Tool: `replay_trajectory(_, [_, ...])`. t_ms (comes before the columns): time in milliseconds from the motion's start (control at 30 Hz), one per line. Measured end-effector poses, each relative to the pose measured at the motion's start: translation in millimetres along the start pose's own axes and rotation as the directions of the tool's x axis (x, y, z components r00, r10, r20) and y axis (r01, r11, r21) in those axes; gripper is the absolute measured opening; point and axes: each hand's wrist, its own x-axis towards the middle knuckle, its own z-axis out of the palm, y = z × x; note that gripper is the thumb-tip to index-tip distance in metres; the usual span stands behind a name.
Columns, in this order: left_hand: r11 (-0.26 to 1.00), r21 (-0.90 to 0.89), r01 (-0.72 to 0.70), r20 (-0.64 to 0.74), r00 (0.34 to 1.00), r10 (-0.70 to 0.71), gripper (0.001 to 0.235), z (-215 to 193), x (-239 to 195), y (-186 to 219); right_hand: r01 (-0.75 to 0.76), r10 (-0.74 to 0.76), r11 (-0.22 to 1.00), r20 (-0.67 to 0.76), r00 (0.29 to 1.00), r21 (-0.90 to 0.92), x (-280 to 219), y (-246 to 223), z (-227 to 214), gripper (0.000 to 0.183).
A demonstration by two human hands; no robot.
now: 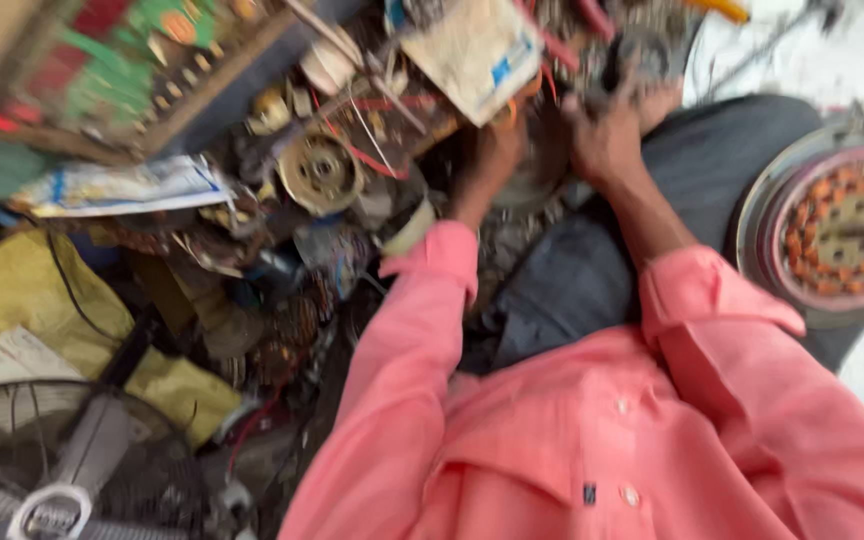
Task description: The person disassembles a ceiling fan motor using a bearing puller, removes a metal cover, and applies grease from a tube to the center of the motor assembly.
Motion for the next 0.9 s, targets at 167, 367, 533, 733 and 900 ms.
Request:
replay_trajectory(167, [0.957, 0.263, 0.125, 0.687, 0.672, -0.277, 0.010, -6.3, -32.2, -8.0, -0.176, 0.132, 0.945, -0.170, 0.977, -0.277, 5.9, 2.1, -1.4, 0.031])
replay_trajectory(367, [0.977, -0.040, 0.210, 0.181, 0.963, -0.200, 0.022, 49.2, -23.1, -30.6, 0.019, -0.096, 0.906, -0.163, 0.982, -0.423, -1.0, 16.1, 7.5, 0.029])
replay_trajectory(533, [0.896, -0.256, 0.364, 0.278, 0.915, -0.292, 0.027, 22.6, -28.1, -51.1, -0.087, -0.196, 0.593, -0.247, 0.949, -0.801, -2.0, 15.5, 3.8, 0.042])
replay_trajectory(733, [0.871, -0.082, 0.484, 0.606, 0.718, -0.342, 0.020, 42.9, -50.4, -21.6, -0.200, 0.194, 0.958, -0.050, 0.980, -0.207, 1.6, -3.5, 1.9, 0.028])
replay_trajectory(900, [0.748, -0.434, 0.502, 0.171, 0.861, -0.479, 0.032, 44.3, -50.1, -51.2, -0.165, 0.153, 0.935, -0.061, 0.986, -0.315, -10.4, -5.4, -0.1, 0.027])
